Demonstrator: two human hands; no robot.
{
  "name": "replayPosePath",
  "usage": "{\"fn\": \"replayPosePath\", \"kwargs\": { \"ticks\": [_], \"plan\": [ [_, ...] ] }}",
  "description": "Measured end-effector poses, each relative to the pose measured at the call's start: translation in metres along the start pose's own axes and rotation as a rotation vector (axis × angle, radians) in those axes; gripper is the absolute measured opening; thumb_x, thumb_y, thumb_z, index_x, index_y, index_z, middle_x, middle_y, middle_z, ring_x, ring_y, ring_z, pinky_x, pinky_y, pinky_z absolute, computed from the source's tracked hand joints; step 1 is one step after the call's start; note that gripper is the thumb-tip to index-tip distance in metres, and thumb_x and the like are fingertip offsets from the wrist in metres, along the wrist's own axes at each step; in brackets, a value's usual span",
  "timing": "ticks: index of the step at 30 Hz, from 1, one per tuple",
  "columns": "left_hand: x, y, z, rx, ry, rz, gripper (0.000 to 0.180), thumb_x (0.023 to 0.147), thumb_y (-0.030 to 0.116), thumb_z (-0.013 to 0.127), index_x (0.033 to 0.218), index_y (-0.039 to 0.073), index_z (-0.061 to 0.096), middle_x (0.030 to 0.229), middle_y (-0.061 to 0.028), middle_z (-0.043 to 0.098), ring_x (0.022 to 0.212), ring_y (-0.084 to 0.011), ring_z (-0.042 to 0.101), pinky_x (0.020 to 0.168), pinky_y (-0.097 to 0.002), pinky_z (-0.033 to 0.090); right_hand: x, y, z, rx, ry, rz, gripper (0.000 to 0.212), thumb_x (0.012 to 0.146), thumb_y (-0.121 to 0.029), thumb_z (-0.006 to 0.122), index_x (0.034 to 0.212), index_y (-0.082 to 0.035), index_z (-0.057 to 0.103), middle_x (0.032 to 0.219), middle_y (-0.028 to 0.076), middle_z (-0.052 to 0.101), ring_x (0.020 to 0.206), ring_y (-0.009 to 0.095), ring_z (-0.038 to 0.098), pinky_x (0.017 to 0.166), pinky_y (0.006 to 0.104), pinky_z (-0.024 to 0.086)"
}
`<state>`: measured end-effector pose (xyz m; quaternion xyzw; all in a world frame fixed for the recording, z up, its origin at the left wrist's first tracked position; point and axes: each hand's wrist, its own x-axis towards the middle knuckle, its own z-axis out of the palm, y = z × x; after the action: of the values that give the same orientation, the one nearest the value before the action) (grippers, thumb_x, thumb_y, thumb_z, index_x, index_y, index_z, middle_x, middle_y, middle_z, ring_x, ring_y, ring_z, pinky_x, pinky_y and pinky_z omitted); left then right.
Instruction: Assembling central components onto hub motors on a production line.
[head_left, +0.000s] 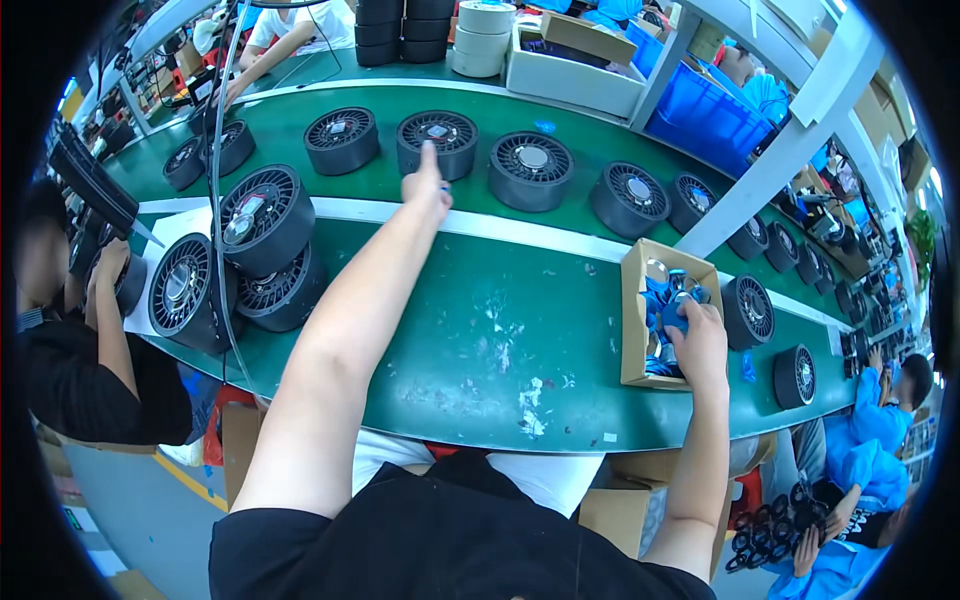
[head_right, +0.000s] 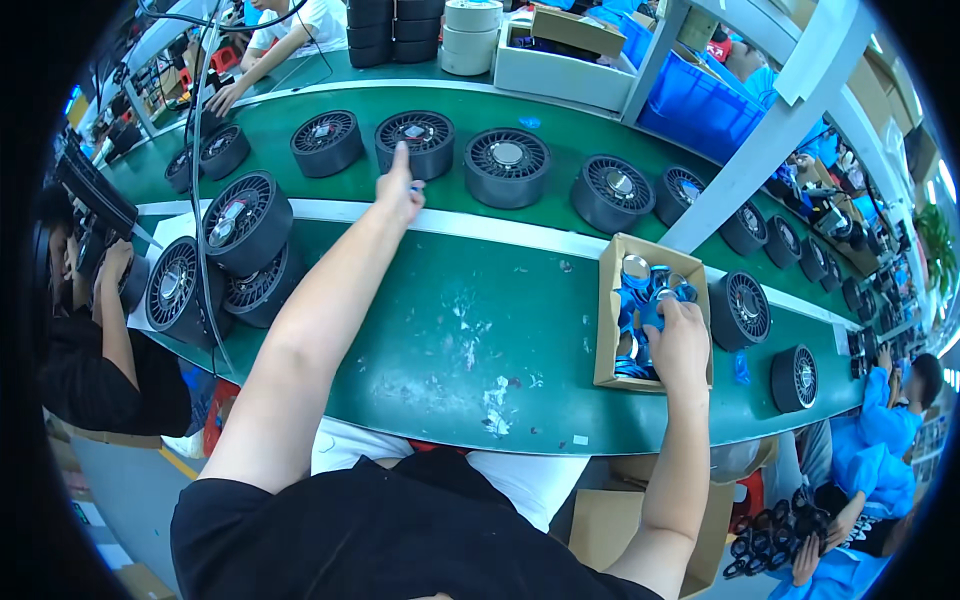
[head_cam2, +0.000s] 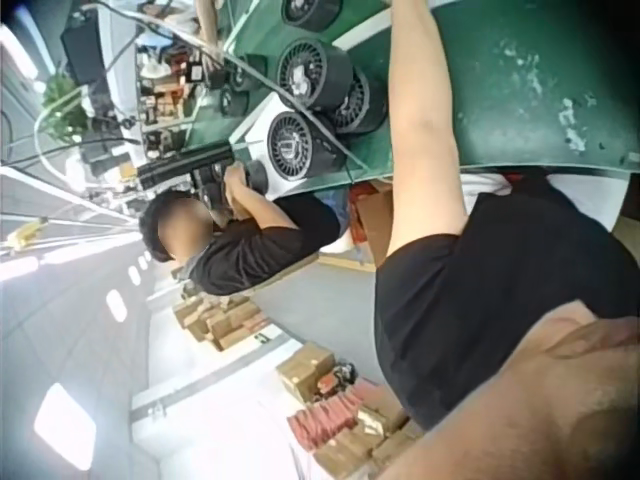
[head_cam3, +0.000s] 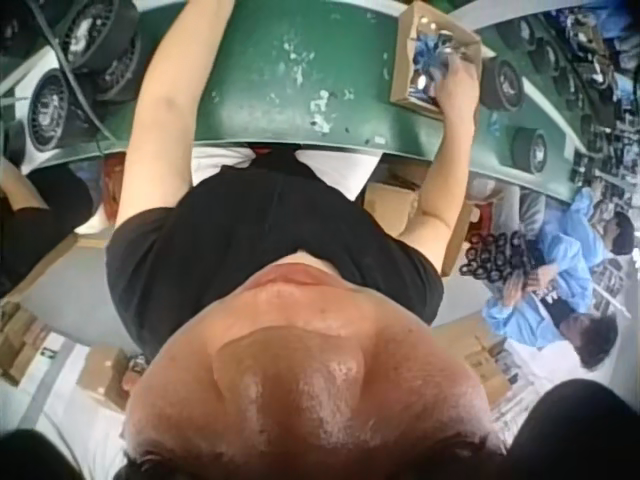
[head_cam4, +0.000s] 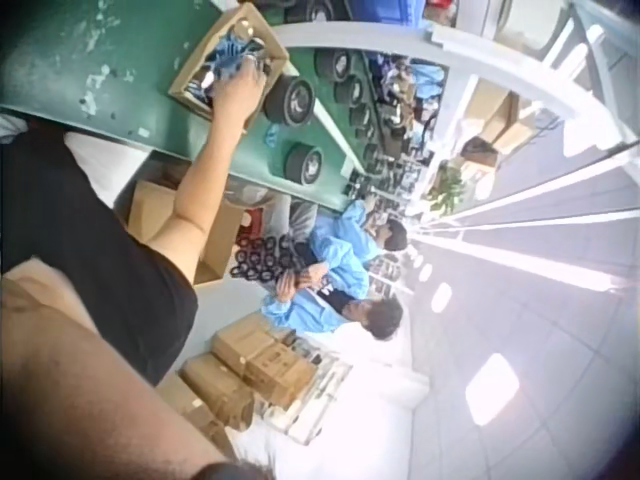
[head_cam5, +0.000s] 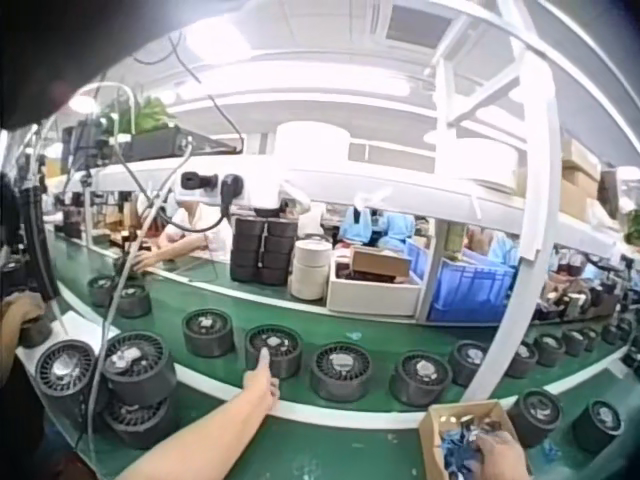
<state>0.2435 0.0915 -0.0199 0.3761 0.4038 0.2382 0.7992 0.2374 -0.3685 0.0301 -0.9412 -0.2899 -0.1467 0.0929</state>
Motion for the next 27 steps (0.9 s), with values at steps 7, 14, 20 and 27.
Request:
{"fn": "replayPosePath", "kwargs": {
  "ticks": [7, 14, 20, 27],
  "plan": [
    [0.001, 0.018, -0.039, 0.055, -0.028, -0.061, 0.046, 0.079, 0.039, 0.079, 0.099, 0.004, 0.057, 0.082, -0.011, 0.056, 0.05, -0.0094, 0.041, 0.038, -0.0199, 0.031, -0.014, 0.001, -0.009, 0.378, 0.117, 0.281, 0.033, 0.077, -0.006, 0.078, 0.108, -0.003, 0.066, 0.102, 0.013, 0.068, 0.096, 0.026, 0.065, 0.089, 0.0339, 0.05],
    [-0.18, 0.004, -0.129, 0.17, -0.281, -0.229, 0.05, 0.083, 0.036, 0.076, 0.101, -0.006, 0.056, 0.087, -0.0134, 0.06, 0.047, -0.0029, 0.038, 0.037, -0.0162, 0.026, -0.037, -0.077, -0.011, 1.213, 0.165, 0.238, 0.03, 0.079, -0.001, 0.078, 0.105, -0.002, 0.065, 0.115, 0.014, 0.065, 0.107, 0.023, 0.061, 0.097, 0.0346, 0.047],
    [-0.287, -0.031, -0.191, 0.219, -0.231, -0.412, 0.046, 0.09, 0.04, 0.069, 0.097, -0.003, 0.056, 0.082, -0.0107, 0.063, 0.043, -0.0034, 0.038, 0.034, -0.018, 0.023, -0.046, -0.165, -0.004, 1.142, 0.029, -0.074, 0.033, 0.075, -0.003, 0.08, 0.105, -0.003, 0.066, 0.12, 0.014, 0.068, 0.113, 0.026, 0.058, 0.101, 0.0385, 0.044],
    [-0.3, -0.041, -0.224, 0.36, -0.457, -0.39, 0.056, 0.091, 0.045, 0.072, 0.095, -0.007, 0.054, 0.074, -0.0091, 0.059, 0.044, -0.0068, 0.04, 0.04, -0.0231, 0.03, -0.045, -0.21, 0.009, 0.992, -0.022, -0.159, 0.038, 0.07, -0.01, 0.084, 0.106, -0.007, 0.07, 0.115, 0.009, 0.073, 0.12, 0.029, 0.052, 0.102, 0.0423, 0.042]
  ]
}}
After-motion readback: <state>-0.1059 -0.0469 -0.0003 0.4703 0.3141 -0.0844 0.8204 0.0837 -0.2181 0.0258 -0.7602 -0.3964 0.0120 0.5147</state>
